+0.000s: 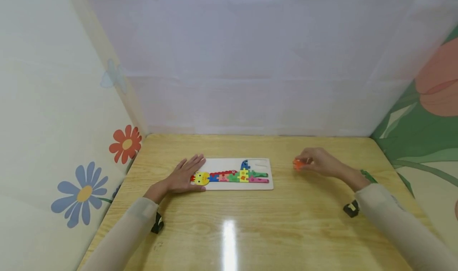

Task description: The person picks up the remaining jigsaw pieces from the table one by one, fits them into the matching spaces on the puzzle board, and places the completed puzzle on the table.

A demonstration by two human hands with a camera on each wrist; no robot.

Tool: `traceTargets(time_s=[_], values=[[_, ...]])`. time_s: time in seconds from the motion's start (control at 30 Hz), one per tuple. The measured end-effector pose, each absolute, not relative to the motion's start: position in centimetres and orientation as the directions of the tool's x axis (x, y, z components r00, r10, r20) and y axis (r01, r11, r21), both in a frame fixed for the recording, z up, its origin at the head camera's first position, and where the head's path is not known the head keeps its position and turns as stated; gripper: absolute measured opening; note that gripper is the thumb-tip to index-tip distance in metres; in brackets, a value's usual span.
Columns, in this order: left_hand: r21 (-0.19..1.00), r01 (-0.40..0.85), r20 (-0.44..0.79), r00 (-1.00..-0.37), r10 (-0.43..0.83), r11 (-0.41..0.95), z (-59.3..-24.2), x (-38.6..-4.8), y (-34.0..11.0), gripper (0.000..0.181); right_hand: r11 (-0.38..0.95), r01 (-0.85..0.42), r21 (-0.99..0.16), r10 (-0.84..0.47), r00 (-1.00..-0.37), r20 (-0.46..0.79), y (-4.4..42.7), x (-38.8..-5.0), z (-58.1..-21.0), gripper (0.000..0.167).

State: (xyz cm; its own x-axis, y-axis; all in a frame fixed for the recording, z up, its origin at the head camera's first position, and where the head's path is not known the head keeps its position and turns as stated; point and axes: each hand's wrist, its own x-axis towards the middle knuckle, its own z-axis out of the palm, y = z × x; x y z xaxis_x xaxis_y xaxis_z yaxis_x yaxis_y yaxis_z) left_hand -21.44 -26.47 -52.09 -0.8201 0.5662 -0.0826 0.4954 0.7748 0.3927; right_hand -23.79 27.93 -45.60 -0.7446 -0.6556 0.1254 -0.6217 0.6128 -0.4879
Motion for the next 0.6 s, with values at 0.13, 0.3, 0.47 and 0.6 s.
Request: traceTargets(time_s=[0.13, 0.3, 0.47, 0.6], values=[[0.395, 0.494, -0.082, -0.821, 0.565, 0.775, -52.0, -21.4, -26.4, 0.112, 0.624, -0.615, -0.483, -0.652, -0.750, 0.111, 27.4, -24.0, -45.6, 0.031], [0.401, 0.502, -0.060, -0.820, 0.569, 0.766, -52.1, -21.4, -26.4, 0.112, 0.618, -0.618, -0.485, -0.657, -0.745, 0.112, 26.7, -24.1, -45.7, 0.029], [0.395, 0.500, -0.067, -0.821, 0.566, 0.771, -52.2, -21.5, -26.5, 0.112, 0.609, -0.622, -0.492, -0.661, -0.741, 0.119, 26.2, -24.2, -45.8, 0.031], [0.390, 0.496, -0.075, -0.823, 0.564, 0.776, -52.3, -21.5, -26.4, 0.113, 0.594, -0.629, -0.502, -0.671, -0.731, 0.121, 25.8, -24.3, -46.0, 0.032]])
